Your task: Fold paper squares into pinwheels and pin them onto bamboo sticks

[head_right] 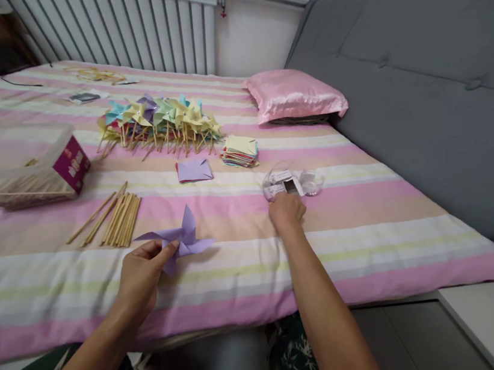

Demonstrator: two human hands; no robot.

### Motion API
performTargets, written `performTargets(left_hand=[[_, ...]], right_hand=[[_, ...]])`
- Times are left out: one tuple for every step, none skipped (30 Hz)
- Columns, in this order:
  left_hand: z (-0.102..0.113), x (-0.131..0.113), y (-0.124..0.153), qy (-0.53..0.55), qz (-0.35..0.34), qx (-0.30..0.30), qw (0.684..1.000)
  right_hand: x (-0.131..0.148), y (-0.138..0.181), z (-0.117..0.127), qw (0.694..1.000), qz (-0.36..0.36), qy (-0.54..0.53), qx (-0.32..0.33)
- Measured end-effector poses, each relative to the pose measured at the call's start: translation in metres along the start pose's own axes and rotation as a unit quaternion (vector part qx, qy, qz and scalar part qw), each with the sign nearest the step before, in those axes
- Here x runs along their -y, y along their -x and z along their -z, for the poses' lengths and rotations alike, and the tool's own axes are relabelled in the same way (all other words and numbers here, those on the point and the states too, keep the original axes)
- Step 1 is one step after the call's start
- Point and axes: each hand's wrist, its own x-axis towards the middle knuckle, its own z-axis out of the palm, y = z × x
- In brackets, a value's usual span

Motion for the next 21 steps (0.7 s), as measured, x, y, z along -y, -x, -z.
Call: performTargets(left_hand=[[0.0, -0.001, 0.0, -0.001, 0.0, -0.002, 1.0], [0.0, -0.001, 0.0, -0.002, -0.001, -0.002, 1.0], [0.0, -0.002, 0.0, -0.002, -0.001, -0.004, 1.0], [0.0, -0.002, 0.0, -0.003, -0.002, -0.004, 1.0], [0.0, -0.002, -0.001, -0.003, -0.003, -0.004, 1.0], [0.0, -0.002, -0.001, -0.003, -0.004, -0.003, 1.0], [0.0, -0.002, -0.001, -0.003, -0.004, -0.003, 1.0], [0.0, -0.002, -0.001, -0.003, -0.003, -0.003, 1.0], [0.0, -0.003, -0.001, -0.001, -0.001, -0.003, 1.0], [0.0, -0.003, -0.001, 0.001, 0.002, -0.004, 1.0], [0.0, -0.003, -0.001, 0.003, 0.004, -0.006, 1.0], [-0.001, -0.004, -0.001, 0.004, 0.005, -0.006, 1.0], [-0.001, -0.004, -0.001, 0.005, 0.005, -0.007, 1.0], [-0.001, -0.004, -0.001, 0.006, 0.005, -0.006, 1.0], [-0.001, -0.003, -0.001, 0.006, 0.005, -0.006, 1.0], [-0.001, -0.003, -0.001, 0.007, 0.004, -0.006, 1.0], [-0.001, -0.003, -0.002, 0.009, 0.004, -0.007, 1.0], [-0.001, -0.002, -0.002, 0.01, 0.004, -0.008, 1.0], [-0.001, -0.002, -0.002, 0.011, 0.003, -0.008, 1.0], [-0.001, -0.002, -0.001, 0.011, 0.003, -0.008, 1.0], [0.0, -0.002, -0.001, 0.011, 0.003, -0.007, 1.0]], right_hand=[[0.0, -0.001, -0.001, 1.0, 0.003, 0.001, 0.001], [0.0, -0.002, -0.002, 1.0, 0.008, 0.001, 0.003], [0.0, -0.002, -0.002, 1.0, 0.013, 0.002, 0.003], [0.0, -0.003, -0.003, 1.0, 0.018, 0.003, 0.002], [-0.001, -0.003, -0.003, 1.0, 0.025, 0.003, 0.001], [-0.002, -0.003, -0.003, 1.0, 0.031, 0.003, -0.002], [-0.002, -0.003, -0.003, 0.999, 0.037, 0.002, -0.005], [-0.003, -0.003, -0.003, 0.999, 0.043, 0.0, -0.009], [-0.003, -0.002, -0.002, 0.999, 0.047, -0.004, -0.014], [-0.004, -0.001, -0.001, 0.999, 0.05, -0.008, -0.019], [-0.004, -0.001, 0.0, 0.998, 0.051, -0.014, -0.025], [-0.004, 0.0, 0.001, 0.998, 0.05, -0.021, -0.031], [-0.004, 0.001, 0.002, 0.998, 0.047, -0.029, -0.037], [-0.004, 0.001, 0.004, 0.997, 0.045, -0.039, -0.042], [-0.003, 0.002, 0.005, 0.997, 0.042, -0.049, -0.047], [-0.003, 0.002, 0.007, 0.996, 0.041, -0.06, -0.051], [-0.002, 0.002, 0.009, 0.995, 0.042, -0.072, -0.055], [-0.001, 0.002, 0.01, 0.994, 0.043, -0.084, -0.059], [-0.001, 0.002, 0.012, 0.992, 0.046, -0.096, -0.062], [-0.001, 0.001, 0.013, 0.991, 0.049, -0.107, -0.064], [-0.001, 0.001, 0.014, 0.99, 0.051, -0.118, -0.066]])
